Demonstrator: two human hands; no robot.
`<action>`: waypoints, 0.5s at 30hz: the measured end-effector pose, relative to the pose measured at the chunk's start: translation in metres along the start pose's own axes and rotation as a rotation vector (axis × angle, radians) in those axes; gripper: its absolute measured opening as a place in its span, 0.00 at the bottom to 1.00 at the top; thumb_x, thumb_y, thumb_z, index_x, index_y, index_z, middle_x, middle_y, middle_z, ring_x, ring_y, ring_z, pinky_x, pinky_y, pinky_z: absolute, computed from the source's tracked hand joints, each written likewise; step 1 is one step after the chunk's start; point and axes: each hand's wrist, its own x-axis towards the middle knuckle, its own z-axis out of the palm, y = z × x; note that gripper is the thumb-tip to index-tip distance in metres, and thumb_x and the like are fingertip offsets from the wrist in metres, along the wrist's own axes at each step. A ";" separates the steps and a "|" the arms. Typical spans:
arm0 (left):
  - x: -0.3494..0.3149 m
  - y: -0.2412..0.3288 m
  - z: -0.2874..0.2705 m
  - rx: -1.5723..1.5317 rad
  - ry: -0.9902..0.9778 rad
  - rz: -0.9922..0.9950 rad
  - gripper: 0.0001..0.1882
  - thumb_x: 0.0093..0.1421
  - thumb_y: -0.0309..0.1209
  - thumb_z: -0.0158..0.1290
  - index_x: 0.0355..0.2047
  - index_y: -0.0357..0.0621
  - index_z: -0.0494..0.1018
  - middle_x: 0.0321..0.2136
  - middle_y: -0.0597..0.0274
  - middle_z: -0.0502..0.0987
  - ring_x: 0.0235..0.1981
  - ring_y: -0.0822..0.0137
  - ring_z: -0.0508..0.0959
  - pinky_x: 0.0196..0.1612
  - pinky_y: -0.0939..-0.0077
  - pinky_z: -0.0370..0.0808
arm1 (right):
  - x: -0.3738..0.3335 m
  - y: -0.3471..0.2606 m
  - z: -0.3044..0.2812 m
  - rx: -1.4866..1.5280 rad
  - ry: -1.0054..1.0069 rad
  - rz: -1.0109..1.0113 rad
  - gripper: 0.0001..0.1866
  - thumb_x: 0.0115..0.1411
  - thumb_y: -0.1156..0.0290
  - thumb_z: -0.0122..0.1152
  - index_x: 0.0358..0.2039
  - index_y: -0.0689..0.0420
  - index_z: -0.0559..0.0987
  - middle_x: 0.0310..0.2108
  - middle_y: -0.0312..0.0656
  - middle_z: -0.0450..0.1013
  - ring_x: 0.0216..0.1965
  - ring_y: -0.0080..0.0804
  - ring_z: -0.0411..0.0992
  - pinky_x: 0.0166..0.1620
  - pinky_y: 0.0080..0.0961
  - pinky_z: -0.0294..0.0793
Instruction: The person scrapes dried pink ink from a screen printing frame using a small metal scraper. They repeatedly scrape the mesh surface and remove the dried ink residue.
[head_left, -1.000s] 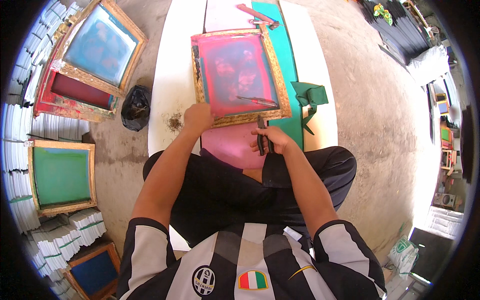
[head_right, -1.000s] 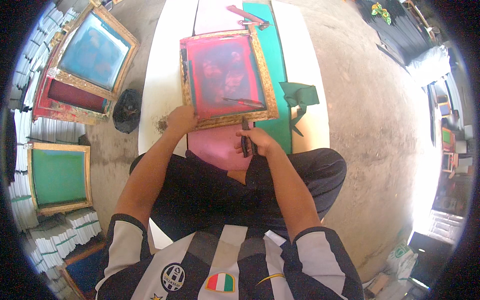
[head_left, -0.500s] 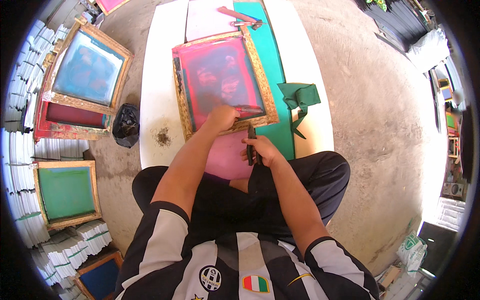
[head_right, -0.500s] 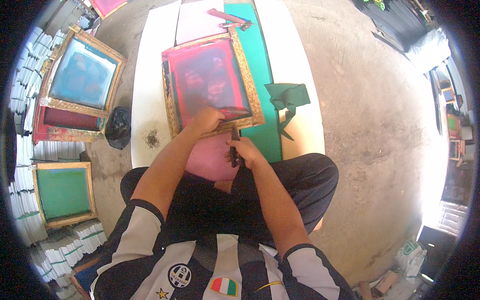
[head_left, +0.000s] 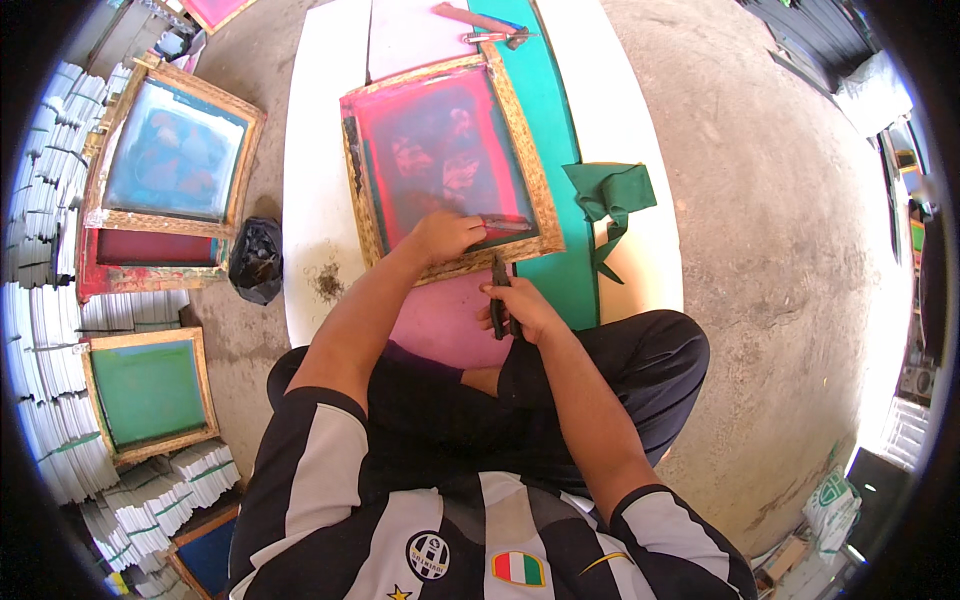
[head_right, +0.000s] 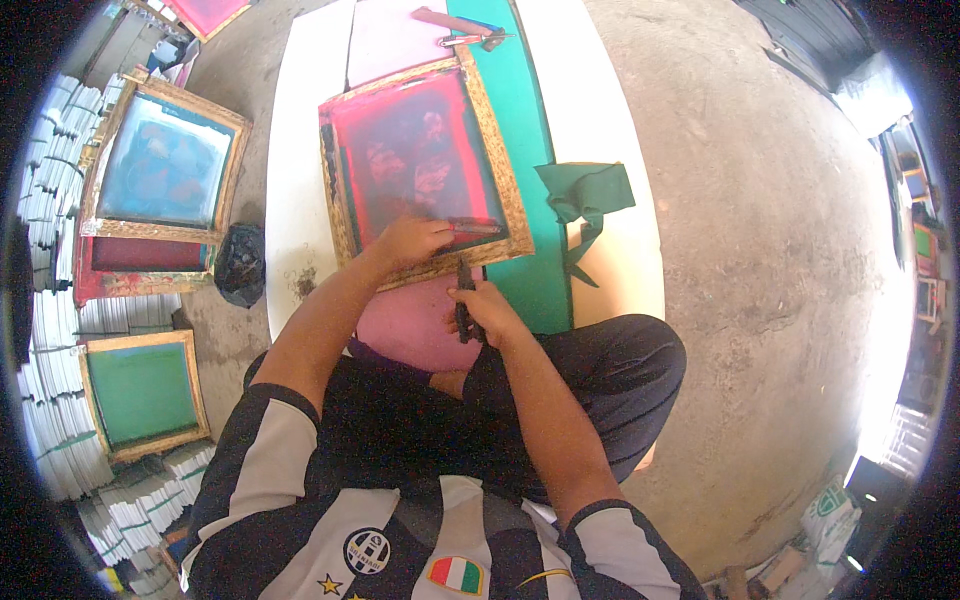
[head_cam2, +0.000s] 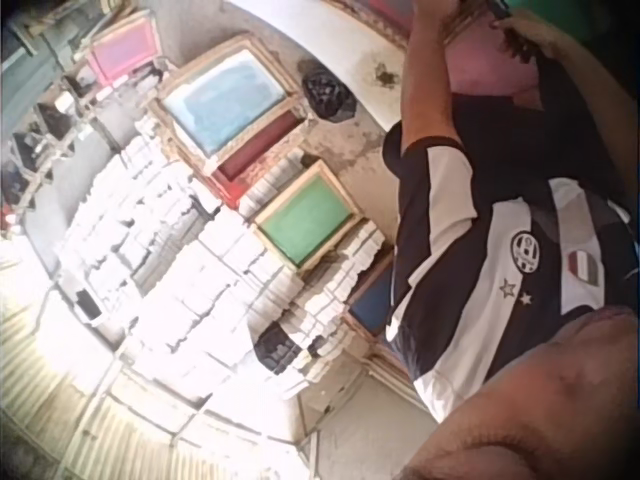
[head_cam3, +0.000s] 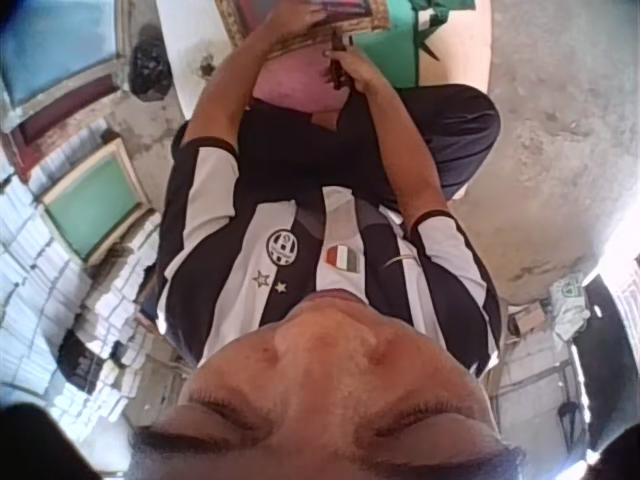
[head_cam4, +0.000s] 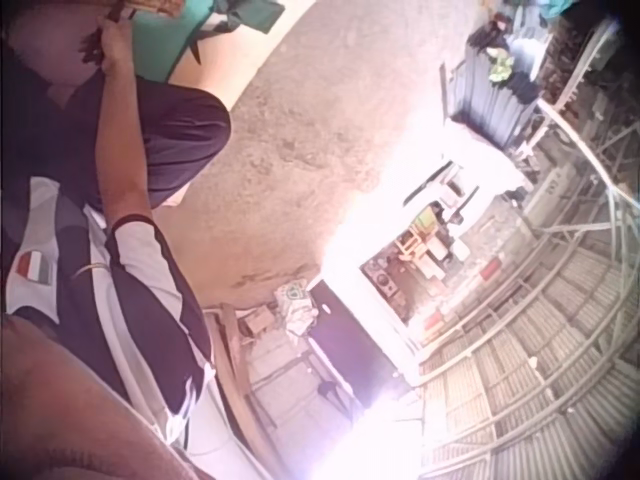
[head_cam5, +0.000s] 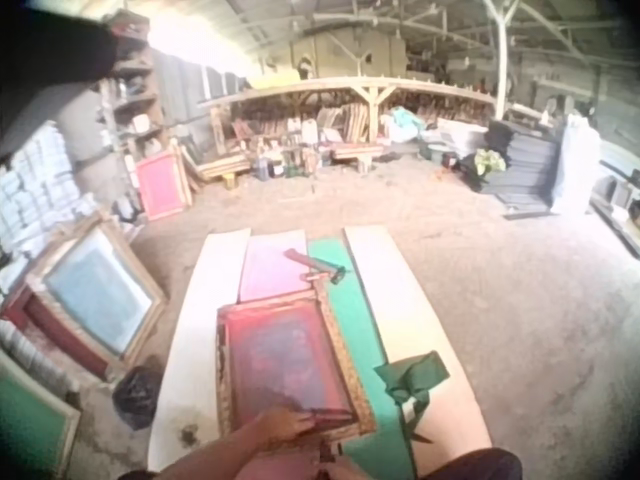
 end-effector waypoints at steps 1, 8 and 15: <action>0.003 0.000 -0.006 0.000 -0.003 0.025 0.08 0.58 0.33 0.51 0.39 0.50 0.73 0.35 0.61 0.77 0.33 0.53 0.81 0.33 0.57 0.79 | 0.001 0.000 0.000 -0.002 0.000 0.002 0.14 0.66 0.65 0.57 0.40 0.65 0.74 0.24 0.48 0.77 0.22 0.39 0.78 0.24 0.35 0.76; 0.001 0.008 -0.023 -0.028 -0.219 -0.230 0.11 0.67 0.38 0.46 0.40 0.44 0.70 0.40 0.55 0.77 0.36 0.50 0.82 0.36 0.49 0.79 | 0.003 0.007 0.006 -0.122 -0.013 0.006 0.15 0.66 0.64 0.58 0.42 0.65 0.73 0.27 0.46 0.76 0.24 0.35 0.77 0.25 0.32 0.75; -0.087 0.005 -0.069 0.130 -0.150 -0.472 0.13 0.66 0.38 0.49 0.43 0.42 0.71 0.38 0.53 0.79 0.36 0.50 0.82 0.37 0.52 0.78 | 0.030 0.029 -0.003 -0.320 0.013 -0.052 0.13 0.64 0.67 0.56 0.46 0.61 0.72 0.30 0.45 0.76 0.27 0.35 0.77 0.26 0.33 0.73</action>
